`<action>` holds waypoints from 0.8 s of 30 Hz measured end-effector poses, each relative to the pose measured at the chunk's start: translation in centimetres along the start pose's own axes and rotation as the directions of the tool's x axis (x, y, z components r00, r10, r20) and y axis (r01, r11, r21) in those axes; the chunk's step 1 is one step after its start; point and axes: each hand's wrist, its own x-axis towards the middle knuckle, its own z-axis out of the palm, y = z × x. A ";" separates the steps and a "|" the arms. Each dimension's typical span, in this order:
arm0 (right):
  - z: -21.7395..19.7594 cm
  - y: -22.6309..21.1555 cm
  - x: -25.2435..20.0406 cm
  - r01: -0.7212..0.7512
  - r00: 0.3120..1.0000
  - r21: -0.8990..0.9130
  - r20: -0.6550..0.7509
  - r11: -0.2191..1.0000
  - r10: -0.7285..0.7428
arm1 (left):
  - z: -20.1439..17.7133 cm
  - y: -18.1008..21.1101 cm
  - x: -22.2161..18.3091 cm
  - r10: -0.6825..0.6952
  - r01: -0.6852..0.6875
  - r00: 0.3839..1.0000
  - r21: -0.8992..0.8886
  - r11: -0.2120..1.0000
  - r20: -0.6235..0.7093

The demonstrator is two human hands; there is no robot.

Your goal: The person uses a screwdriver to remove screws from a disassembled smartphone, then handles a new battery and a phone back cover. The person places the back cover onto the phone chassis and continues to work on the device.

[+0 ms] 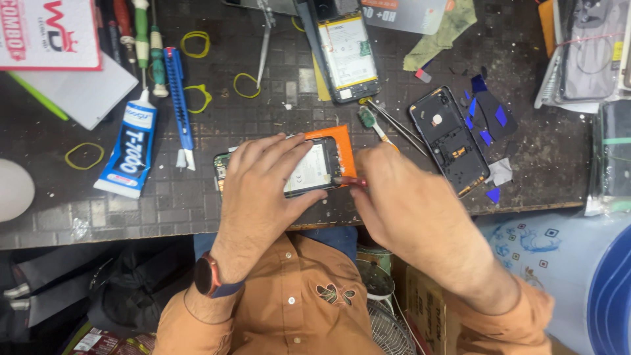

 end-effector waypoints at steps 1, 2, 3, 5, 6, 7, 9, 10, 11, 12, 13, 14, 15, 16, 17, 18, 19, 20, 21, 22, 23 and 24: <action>0.6 0.0 -0.3 0.060 0.994 0.075 -0.091 0.995 -0.053 | 0.1 0.0 0.1 0.000 0.000 1.000 -0.001 1.000 0.002; 1.3 0.2 -0.5 0.084 0.992 0.159 -0.108 0.984 -0.068 | 0.1 0.0 0.1 0.001 -0.001 1.000 0.003 1.000 0.000; 2.2 0.3 -0.7 0.105 0.989 0.242 -0.126 0.965 -0.076 | 0.1 0.0 0.2 0.003 -0.003 1.000 0.005 1.000 0.002; 4.2 0.6 -1.1 0.157 0.973 0.332 -0.211 0.930 -0.089 | 0.3 0.1 0.2 0.001 -0.001 1.000 0.013 1.000 0.010; 5.3 0.6 -1.2 0.189 0.957 0.337 -0.275 0.922 -0.096 | 0.3 0.1 0.2 -0.003 0.003 1.000 0.020 1.000 0.017; 6.2 0.7 -1.3 0.226 0.934 0.338 -0.340 0.914 -0.105 | 0.3 0.1 0.2 -0.007 0.006 1.000 0.030 1.000 0.020; 7.7 1.1 -1.7 0.249 0.909 0.331 -0.405 0.910 -0.102 | 0.2 0.2 0.3 -0.005 0.004 1.000 0.043 0.999 0.028; 8.2 1.4 -2.0 0.261 0.894 0.326 -0.437 0.909 -0.101 | 0.2 0.3 0.4 -0.005 0.003 0.999 0.049 0.999 0.032; 8.7 1.6 -2.5 0.240 0.879 0.437 -0.476 0.867 -0.004 | 0.2 0.4 0.4 -0.002 0.001 0.999 0.050 0.999 0.034; 9.0 1.7 -3.2 0.226 0.859 0.541 -0.503 0.810 0.096 | 0.2 0.4 0.5 0.000 -0.002 0.999 0.050 0.999 0.036; 9.3 1.9 -3.8 0.223 0.832 0.637 -0.519 0.738 0.196 | 0.1 0.5 0.6 0.003 -0.005 0.999 0.053 0.999 0.036; 9.4 2.4 -4.6 0.178 0.758 0.594 -0.591 0.785 0.275 | 0.1 0.5 0.7 0.005 -0.007 0.999 0.054 0.999 0.040; 9.4 2.9 -5.6 0.121 0.673 0.555 -0.655 0.823 0.342 | 0.0 0.5 0.6 0.003 -0.005 0.999 0.054 0.999 0.044; 9.3 3.8 -6.5 0.086 0.601 0.557 -0.690 0.826 0.403 | 0.0 0.6 0.6 0.001 -0.004 0.999 0.053 0.999 0.048; 9.3 4.8 -7.3 0.062 0.525 0.570 -0.716 0.819 0.459 | 0.0 0.6 0.6 -0.001 -0.002 0.999 0.055 0.998 0.050; 9.3 5.8 -8.1 0.040 0.445 0.586 -0.735 0.809 0.511 | 0.1 0.5 0.5 -0.003 0.000 0.999 0.056 0.998 0.053; 9.4 7.1 -8.7 0.014 0.410 0.589 -0.741 0.808 0.532 | 0.1 0.5 0.5 -0.003 -0.001 0.999 0.058 0.998 0.054; 9.4 8.3 -9.2 -0.012 0.373 0.592 -0.745 0.806 0.553 | 0.1 0.5 0.6 -0.005 0.002 0.998 0.053 0.999 0.056; 9.5 9.6 -9.7 -0.052 0.385 0.575 -0.743 0.817 0.547 | 0.1 0.5 0.6 -0.008 0.006 0.998 0.050 0.999 0.057; 9.7 10.3 -10.1 -0.077 0.397 0.573 -0.733 0.816 0.552 | 0.1 0.5 0.5 -0.012 0.009 0.998 0.047 0.999 0.058; 9.9 11.1 -10.5 -0.101 0.409 0.570 -0.723 0.815 0.556 | 0.1 0.5 0.5 -0.013 0.010 0.998 0.048 0.999 0.057; 10.3 11.6 -10.9 -0.111 0.421 0.584 -0.705 0.804 0.571 | 0.2 0.5 0.6 -0.013 0.011 0.998 0.048 0.999 0.056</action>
